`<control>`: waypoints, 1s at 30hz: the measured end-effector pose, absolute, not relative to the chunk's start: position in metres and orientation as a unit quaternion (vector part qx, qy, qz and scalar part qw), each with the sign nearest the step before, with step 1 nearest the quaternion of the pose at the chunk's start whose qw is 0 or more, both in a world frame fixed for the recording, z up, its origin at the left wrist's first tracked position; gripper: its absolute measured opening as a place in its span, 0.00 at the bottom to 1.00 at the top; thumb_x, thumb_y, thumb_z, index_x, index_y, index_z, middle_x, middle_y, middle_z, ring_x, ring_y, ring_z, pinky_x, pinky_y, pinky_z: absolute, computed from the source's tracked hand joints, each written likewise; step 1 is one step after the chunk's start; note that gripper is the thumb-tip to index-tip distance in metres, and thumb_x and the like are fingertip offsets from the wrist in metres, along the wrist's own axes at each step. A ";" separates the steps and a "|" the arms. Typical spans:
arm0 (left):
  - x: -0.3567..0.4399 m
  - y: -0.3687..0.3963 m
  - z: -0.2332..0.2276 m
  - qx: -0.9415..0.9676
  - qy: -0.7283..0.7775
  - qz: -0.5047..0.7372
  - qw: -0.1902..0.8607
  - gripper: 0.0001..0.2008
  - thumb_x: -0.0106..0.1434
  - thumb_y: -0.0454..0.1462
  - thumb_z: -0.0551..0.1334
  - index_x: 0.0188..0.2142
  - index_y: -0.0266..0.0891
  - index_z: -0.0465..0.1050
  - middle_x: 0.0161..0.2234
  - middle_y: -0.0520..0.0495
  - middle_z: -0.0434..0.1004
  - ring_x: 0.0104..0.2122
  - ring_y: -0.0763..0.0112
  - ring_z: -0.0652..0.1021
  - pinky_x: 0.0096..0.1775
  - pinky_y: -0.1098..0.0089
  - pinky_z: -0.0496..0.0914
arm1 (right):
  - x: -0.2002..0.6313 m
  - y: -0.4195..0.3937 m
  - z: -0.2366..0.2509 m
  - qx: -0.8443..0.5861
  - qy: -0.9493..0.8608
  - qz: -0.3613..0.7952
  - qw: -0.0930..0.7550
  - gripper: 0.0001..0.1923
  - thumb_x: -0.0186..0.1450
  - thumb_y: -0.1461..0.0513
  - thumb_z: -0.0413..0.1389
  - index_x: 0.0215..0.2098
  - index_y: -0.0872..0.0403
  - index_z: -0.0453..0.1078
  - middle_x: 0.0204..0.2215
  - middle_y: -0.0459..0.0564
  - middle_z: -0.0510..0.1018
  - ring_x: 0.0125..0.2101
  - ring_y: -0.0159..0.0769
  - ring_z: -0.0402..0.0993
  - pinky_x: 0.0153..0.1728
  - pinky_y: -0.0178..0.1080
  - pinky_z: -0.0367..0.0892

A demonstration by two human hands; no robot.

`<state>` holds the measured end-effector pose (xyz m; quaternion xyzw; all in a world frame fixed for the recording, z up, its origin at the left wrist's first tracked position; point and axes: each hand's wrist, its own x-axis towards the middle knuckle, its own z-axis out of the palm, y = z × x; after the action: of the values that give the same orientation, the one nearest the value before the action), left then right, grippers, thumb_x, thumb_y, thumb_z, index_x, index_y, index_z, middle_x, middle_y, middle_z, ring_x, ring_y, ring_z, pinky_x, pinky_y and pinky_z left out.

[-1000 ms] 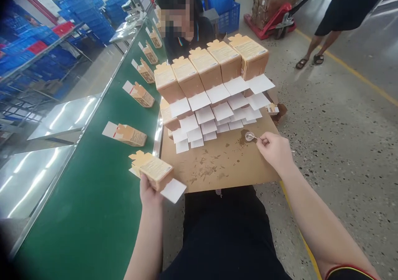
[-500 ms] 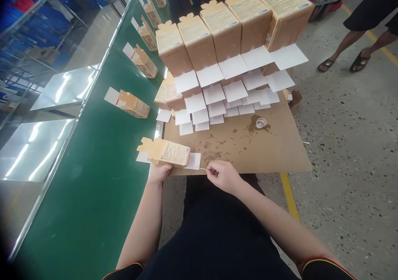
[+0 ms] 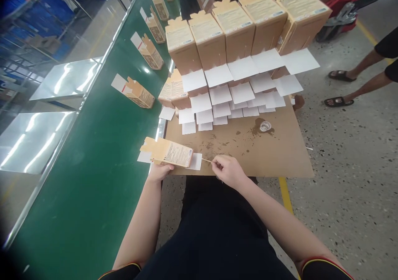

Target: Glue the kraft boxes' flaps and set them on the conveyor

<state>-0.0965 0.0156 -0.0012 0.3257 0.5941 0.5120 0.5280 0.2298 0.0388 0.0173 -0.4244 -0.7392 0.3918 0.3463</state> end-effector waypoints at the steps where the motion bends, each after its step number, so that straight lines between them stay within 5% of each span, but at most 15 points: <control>1: -0.095 0.015 0.003 0.339 0.595 0.499 0.531 0.36 0.28 0.44 0.90 0.39 0.44 0.85 0.43 0.41 0.89 0.53 0.39 0.85 0.65 0.38 0.74 | 0.230 0.042 0.018 -0.434 -0.731 0.387 0.358 0.14 0.73 0.60 0.58 0.28 0.48 0.71 0.23 0.45 0.77 0.24 0.34 0.72 0.27 0.36 0.70; 8: -0.066 0.012 0.041 0.465 0.565 0.468 0.496 0.42 0.36 0.35 0.89 0.52 0.47 0.80 0.53 0.42 0.85 0.55 0.45 0.85 0.60 0.45 0.80 | 0.243 0.050 0.028 -0.508 -0.654 0.364 0.426 0.14 0.73 0.55 0.60 0.30 0.48 0.76 0.25 0.47 0.81 0.24 0.36 0.75 0.26 0.38 0.75; 13: -0.059 0.013 0.047 0.490 0.571 0.418 0.509 0.39 0.40 0.35 0.88 0.51 0.46 0.79 0.51 0.41 0.84 0.52 0.47 0.85 0.55 0.47 0.81 | 0.252 0.042 0.031 -0.532 -0.625 0.361 0.443 0.14 0.72 0.53 0.61 0.29 0.48 0.77 0.25 0.48 0.82 0.24 0.37 0.75 0.27 0.40 0.77; 23: -0.056 0.021 0.056 0.487 0.590 0.404 0.502 0.33 0.38 0.32 0.87 0.44 0.47 0.82 0.49 0.42 0.83 0.53 0.45 0.84 0.63 0.42 0.75 | 0.253 0.028 0.038 -0.523 -0.614 0.357 0.470 0.14 0.72 0.54 0.61 0.29 0.49 0.78 0.25 0.48 0.81 0.24 0.36 0.76 0.27 0.38 0.76; 30: -0.162 0.007 0.076 0.399 0.698 0.481 0.349 0.37 0.35 0.33 0.88 0.46 0.44 0.83 0.50 0.40 0.86 0.63 0.40 0.81 0.72 0.39 0.68 | 0.266 0.032 0.037 -0.532 -0.608 0.325 0.491 0.15 0.74 0.52 0.62 0.31 0.49 0.79 0.25 0.48 0.82 0.23 0.36 0.76 0.26 0.39 0.75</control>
<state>-0.1620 0.0073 0.0764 0.3991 0.6984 0.4809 0.3489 0.2658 0.0315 0.0371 -0.5323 -0.6081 0.3253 0.4910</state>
